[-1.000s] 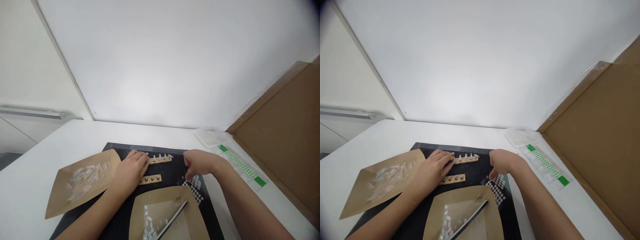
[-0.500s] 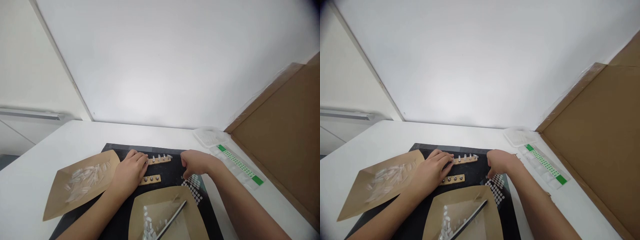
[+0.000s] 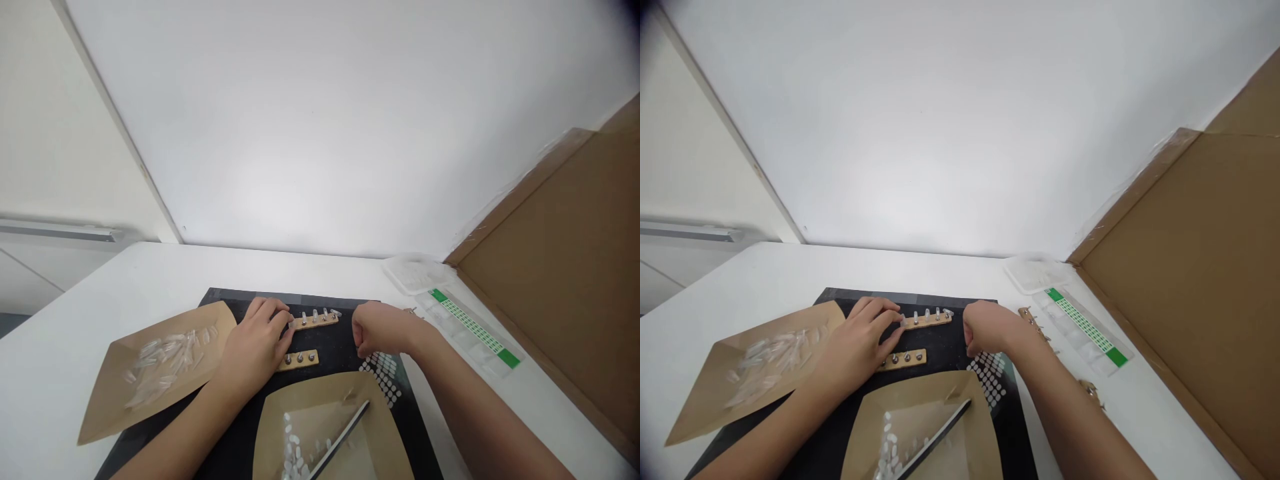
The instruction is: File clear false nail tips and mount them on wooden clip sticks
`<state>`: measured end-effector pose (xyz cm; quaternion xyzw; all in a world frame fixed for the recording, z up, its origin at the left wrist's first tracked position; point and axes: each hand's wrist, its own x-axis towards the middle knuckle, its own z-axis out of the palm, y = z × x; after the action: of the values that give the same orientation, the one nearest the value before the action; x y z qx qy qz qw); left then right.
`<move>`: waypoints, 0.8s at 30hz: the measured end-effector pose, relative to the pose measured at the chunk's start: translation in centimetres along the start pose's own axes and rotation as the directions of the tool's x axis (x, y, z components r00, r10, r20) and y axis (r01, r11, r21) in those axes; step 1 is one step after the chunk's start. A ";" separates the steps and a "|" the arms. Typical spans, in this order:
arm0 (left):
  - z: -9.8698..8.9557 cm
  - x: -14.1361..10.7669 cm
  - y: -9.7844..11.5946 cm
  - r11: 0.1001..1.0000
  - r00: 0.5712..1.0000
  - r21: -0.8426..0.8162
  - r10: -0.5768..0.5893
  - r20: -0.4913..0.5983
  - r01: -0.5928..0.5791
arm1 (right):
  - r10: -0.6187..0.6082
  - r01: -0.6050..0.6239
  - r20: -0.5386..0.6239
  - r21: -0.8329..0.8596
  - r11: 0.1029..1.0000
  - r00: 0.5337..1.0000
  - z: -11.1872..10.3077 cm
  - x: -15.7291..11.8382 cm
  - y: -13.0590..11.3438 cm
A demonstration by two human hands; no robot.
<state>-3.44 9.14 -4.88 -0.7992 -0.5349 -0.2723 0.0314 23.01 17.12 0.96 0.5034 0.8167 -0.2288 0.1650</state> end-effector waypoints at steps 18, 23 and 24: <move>-0.5 0.2 0.6 0.990 0.989 -0.119 0.052 -0.135 -0.069 | -0.075 0.076 -0.018 0.037 0.996 0.997 -1.1 -1.1 -0.4; -0.9 0.2 1.7 0.943 0.976 -0.271 0.157 -0.149 -0.193 | -0.181 0.190 -0.080 0.119 0.975 0.980 -2.7 -3.5 -1.3; -1.0 0.2 1.9 0.925 0.973 -0.314 0.172 -0.155 -0.213 | -0.206 0.219 -0.104 0.130 0.967 0.973 -2.8 -3.9 -1.8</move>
<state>-2.13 8.13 -3.51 -0.8233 -0.3979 -0.4025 -0.0420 23.04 15.04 5.68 0.4332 0.8543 -0.2794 0.0668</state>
